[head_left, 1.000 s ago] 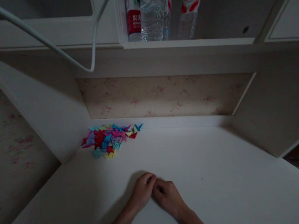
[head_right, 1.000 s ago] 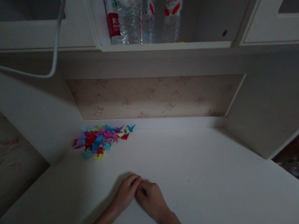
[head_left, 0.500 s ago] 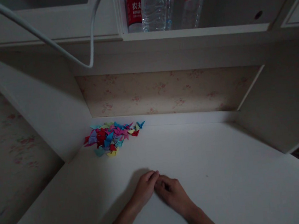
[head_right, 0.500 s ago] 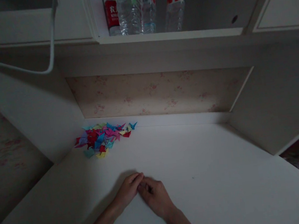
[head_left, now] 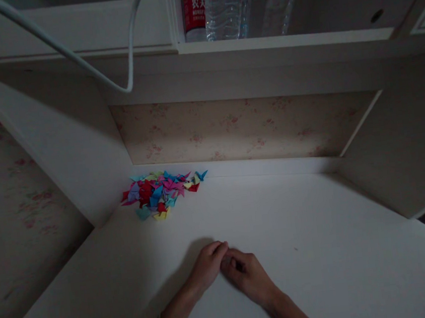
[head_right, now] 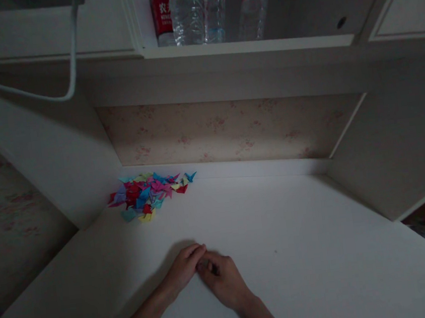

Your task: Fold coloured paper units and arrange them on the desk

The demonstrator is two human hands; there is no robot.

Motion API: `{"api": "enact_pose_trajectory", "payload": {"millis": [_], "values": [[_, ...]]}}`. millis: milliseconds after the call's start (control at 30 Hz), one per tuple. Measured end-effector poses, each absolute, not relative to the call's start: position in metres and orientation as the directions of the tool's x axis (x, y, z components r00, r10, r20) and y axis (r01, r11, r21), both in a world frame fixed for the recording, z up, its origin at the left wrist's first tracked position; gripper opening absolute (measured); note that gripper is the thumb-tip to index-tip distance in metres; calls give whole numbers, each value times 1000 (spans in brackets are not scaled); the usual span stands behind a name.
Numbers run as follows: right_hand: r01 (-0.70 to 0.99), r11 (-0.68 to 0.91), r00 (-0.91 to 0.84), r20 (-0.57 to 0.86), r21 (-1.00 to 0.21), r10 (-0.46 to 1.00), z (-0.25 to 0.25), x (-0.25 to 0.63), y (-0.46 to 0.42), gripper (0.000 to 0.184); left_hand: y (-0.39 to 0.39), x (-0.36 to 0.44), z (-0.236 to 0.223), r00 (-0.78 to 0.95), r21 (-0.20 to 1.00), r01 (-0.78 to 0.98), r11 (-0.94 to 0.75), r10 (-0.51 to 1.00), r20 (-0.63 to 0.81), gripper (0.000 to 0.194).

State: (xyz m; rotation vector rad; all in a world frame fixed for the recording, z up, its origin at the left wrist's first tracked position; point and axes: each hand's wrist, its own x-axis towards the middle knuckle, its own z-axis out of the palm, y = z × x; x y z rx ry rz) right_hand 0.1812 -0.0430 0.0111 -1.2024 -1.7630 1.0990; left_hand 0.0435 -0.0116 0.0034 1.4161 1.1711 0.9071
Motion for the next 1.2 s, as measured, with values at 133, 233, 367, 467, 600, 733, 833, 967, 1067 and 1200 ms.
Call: {"api": "enact_pose_trajectory", "payload": {"millis": [133,233,367,467,600,733,833,967,1067,1200], "values": [[346,201,-292,98,-917,951,10,181,-43,22,-13,44,5,238,985,171,39,968,-79,31],[342,205,-286,106,-917,952,9,181,-44,22,-13,44,3,233,985,163,51,968,-89,30],[341,206,-283,108,-917,953,8,180,-43,22,-11,44,-3,240,983,178,31,968,-74,30],[349,200,-279,102,-916,955,6,179,-43,20,-9,44,-6,240,980,198,6,969,-55,31],[354,187,-239,105,-916,965,4,180,-42,20,-9,46,-7,243,971,236,-24,969,-35,34],[291,183,-158,141,-939,977,3,185,-41,26,-11,48,-2,256,970,240,-42,966,-21,36],[267,164,-142,130,-950,981,3,186,-40,28,-12,47,0,257,967,252,-41,966,-26,37],[283,169,-150,131,-944,980,2,184,-39,28,-11,45,0,271,965,257,-40,962,-33,37],[291,182,-151,143,-939,978,0,184,-39,28,-11,44,-2,272,964,262,-38,961,-36,37],[284,190,-157,150,-940,976,0,184,-39,28,-10,46,-5,257,964,264,-24,965,-47,35]]}}
